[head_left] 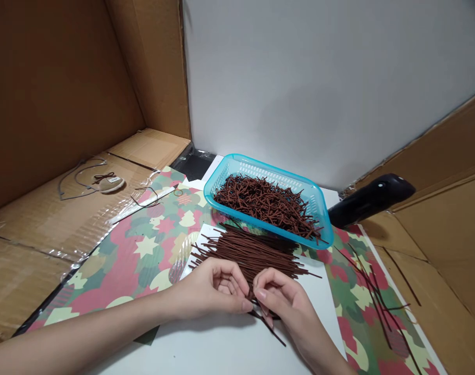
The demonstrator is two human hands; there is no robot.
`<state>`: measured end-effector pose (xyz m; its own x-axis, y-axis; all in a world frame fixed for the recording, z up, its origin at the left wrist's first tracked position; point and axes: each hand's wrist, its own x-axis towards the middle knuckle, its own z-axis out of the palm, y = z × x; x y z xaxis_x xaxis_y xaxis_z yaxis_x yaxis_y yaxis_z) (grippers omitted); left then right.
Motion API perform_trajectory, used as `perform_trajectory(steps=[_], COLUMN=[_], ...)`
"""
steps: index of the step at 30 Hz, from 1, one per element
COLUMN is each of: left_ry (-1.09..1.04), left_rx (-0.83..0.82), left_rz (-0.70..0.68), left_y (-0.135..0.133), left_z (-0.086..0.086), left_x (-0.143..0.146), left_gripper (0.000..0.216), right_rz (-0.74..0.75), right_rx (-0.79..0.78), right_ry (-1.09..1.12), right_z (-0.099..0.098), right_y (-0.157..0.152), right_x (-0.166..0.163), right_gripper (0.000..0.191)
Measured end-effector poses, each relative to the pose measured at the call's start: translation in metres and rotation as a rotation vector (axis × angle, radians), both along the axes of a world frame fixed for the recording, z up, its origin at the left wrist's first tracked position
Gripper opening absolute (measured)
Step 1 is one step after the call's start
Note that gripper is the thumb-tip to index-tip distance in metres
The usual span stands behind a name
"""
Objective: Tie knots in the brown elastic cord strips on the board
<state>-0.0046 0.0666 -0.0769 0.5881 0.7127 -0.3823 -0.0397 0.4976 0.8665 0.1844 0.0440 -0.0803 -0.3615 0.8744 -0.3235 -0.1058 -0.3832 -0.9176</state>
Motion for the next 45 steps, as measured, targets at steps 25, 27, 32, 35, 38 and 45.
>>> perform_trajectory(steps=[25, 27, 32, 35, 38, 45], left_ry=[-0.27, -0.277, -0.195, -0.126, -0.122, -0.202], left_rx=[-0.318, -0.345, -0.225, -0.134, -0.138, -0.245], left_rz=[0.193, 0.181, 0.092, 0.04, 0.034, 0.099], left_y=[0.011, 0.012, 0.01, 0.008, 0.007, 0.008], left_z=[0.003, 0.002, 0.003, 0.005, 0.006, 0.006], left_x=[-0.004, -0.005, -0.004, -0.003, -0.003, -0.001], left_gripper=[0.017, 0.018, 0.016, 0.017, 0.017, 0.019], right_rz=[-0.032, -0.047, -0.09, -0.114, -0.118, 0.208], right_rx=[0.05, 0.045, 0.063, 0.11, 0.142, 0.378], right_ry=[-0.165, -0.164, -0.141, -0.166, -0.201, -0.492], right_z=[0.012, 0.011, 0.007, 0.007, 0.007, 0.025], right_y=[0.003, 0.003, 0.001, 0.002, 0.004, 0.01], right_x=[0.0, -0.002, -0.003, -0.002, 0.0, 0.021], right_gripper=[0.031, 0.031, 0.027, 0.023, 0.022, 0.016])
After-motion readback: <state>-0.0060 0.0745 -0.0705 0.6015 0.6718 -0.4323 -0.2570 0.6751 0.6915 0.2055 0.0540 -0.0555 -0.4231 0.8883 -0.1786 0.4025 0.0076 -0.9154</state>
